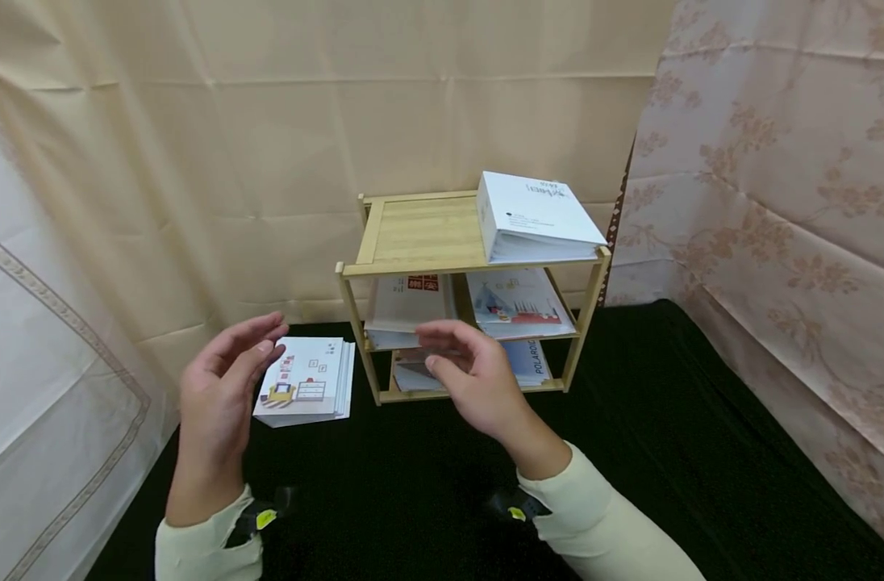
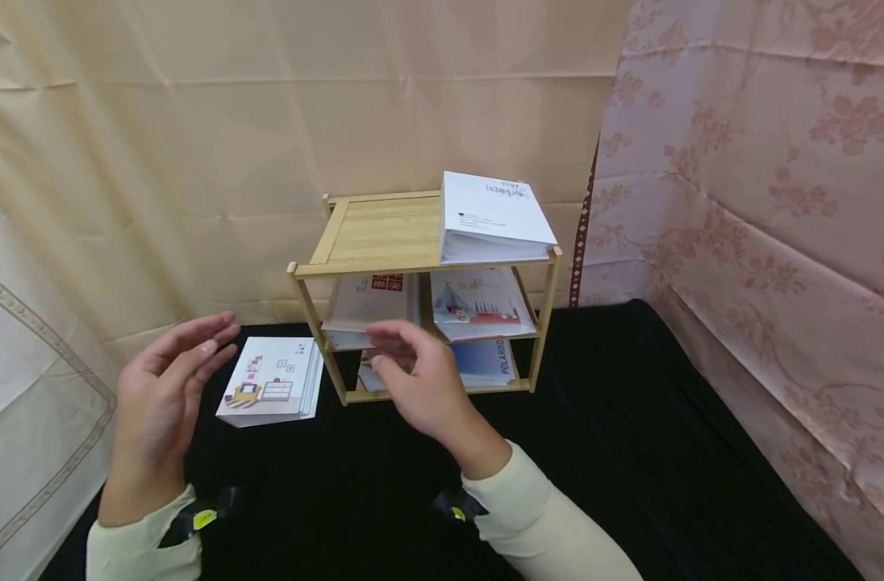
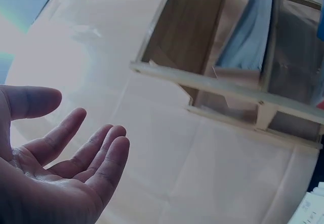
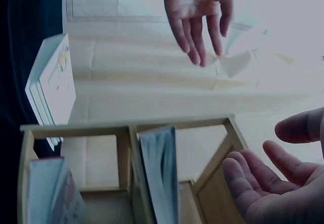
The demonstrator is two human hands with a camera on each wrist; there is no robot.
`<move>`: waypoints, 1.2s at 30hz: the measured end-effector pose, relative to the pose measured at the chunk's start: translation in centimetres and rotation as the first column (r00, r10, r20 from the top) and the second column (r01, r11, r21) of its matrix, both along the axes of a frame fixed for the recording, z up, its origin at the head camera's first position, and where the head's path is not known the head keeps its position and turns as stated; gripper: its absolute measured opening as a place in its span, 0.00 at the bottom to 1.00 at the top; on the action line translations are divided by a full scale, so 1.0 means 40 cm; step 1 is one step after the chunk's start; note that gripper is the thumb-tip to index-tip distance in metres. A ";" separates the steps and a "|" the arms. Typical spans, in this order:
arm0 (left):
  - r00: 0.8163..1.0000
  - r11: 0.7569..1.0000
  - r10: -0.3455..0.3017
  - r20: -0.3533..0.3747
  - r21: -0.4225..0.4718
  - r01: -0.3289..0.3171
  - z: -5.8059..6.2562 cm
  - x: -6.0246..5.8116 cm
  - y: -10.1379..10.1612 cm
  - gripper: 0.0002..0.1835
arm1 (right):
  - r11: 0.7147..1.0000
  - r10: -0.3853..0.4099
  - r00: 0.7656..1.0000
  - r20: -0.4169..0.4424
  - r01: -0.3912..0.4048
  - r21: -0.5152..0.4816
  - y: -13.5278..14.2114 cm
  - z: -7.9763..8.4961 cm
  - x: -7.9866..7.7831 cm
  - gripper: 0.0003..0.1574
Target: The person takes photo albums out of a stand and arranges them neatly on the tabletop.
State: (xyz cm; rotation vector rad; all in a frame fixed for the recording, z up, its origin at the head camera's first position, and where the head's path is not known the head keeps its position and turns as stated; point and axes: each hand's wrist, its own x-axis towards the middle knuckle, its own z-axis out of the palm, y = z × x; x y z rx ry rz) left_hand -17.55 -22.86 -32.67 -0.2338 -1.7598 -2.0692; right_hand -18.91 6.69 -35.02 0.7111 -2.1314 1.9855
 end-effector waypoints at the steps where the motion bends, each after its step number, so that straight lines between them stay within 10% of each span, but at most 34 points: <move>1: 1.000 1.000 0.002 -0.011 -0.013 -0.002 0.006 0.002 0.007 0.16 | 1.000 -0.005 1.000 -0.002 0.005 0.003 0.007 0.004 -0.001 0.22; 36: 0.973 0.875 -0.213 -0.086 -0.460 0.151 0.083 -0.026 0.241 0.25 | 0.973 -0.230 0.965 -0.129 0.227 -0.035 0.144 0.109 -0.011 0.22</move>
